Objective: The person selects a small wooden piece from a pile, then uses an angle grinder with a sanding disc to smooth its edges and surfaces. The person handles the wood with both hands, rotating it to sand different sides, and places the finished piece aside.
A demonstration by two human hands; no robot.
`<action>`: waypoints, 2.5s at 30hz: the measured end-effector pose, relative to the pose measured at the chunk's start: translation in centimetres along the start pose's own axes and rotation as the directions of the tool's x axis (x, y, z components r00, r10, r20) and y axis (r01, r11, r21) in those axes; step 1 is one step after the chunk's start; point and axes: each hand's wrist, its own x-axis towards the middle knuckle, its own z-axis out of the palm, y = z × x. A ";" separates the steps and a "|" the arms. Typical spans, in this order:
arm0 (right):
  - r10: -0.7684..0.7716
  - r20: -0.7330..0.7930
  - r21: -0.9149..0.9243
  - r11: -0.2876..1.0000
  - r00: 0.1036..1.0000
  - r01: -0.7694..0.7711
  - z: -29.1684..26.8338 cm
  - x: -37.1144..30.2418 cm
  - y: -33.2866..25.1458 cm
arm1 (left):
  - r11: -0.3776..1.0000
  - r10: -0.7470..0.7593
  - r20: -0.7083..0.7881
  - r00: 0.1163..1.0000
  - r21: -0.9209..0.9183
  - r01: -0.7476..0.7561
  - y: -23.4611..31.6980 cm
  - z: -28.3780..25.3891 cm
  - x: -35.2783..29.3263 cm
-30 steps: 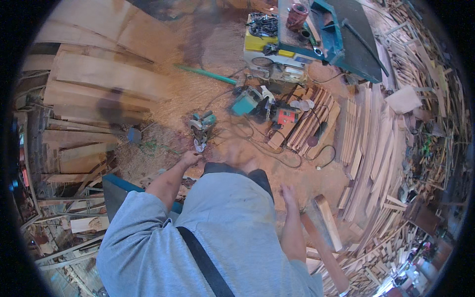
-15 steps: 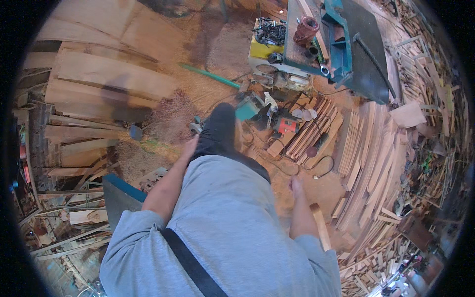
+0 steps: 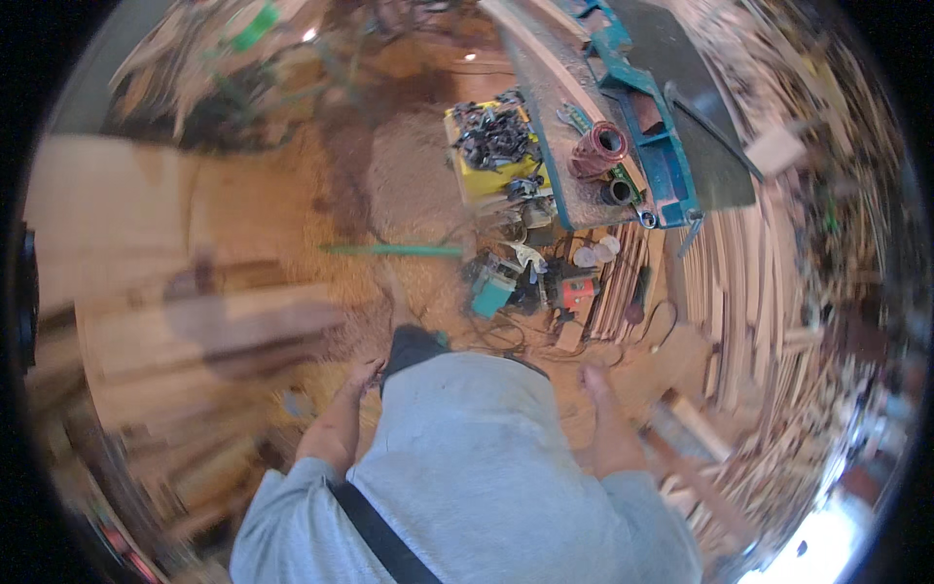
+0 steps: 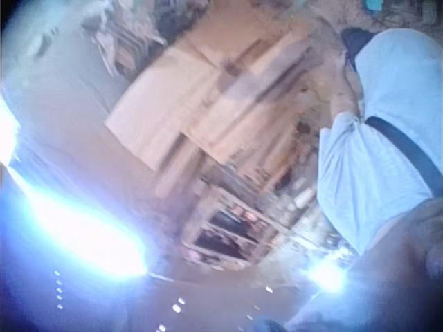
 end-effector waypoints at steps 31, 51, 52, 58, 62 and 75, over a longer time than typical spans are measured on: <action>0.060 -0.217 -0.073 0.994 0.974 -0.077 45.0 3.2 -27.7 | 0.884 0.237 0.192 0.952 0.363 -0.293 47.7 -38.9 22.8; 0.327 -0.660 0.635 0.724 0.676 0.270 45.6 0.2 -42.7 | 0.581 0.238 0.615 0.752 0.530 -0.618 58.6 -25.9 45.6; 0.269 -0.736 0.567 0.746 0.621 0.349 44.8 1.4 -43.7 | 0.592 0.237 0.625 0.744 0.515 -0.620 59.8 -24.0 46.2; -0.116 -0.941 0.075 0.844 0.317 0.530 36.8 7.9 -49.1 | 0.297 0.636 0.728 0.256 0.075 -0.952 62.7 -12.1 48.7; -0.269 -0.955 -0.134 0.761 0.121 0.635 34.9 11.5 -48.8 | 0.321 0.666 0.743 0.065 -0.208 -0.924 61.2 -6.7 51.6; -0.703 -0.679 -0.622 0.704 0.211 0.343 38.8 13.9 -53.1 | -0.123 0.697 0.685 -0.213 -0.178 -0.976 60.9 -4.4 53.2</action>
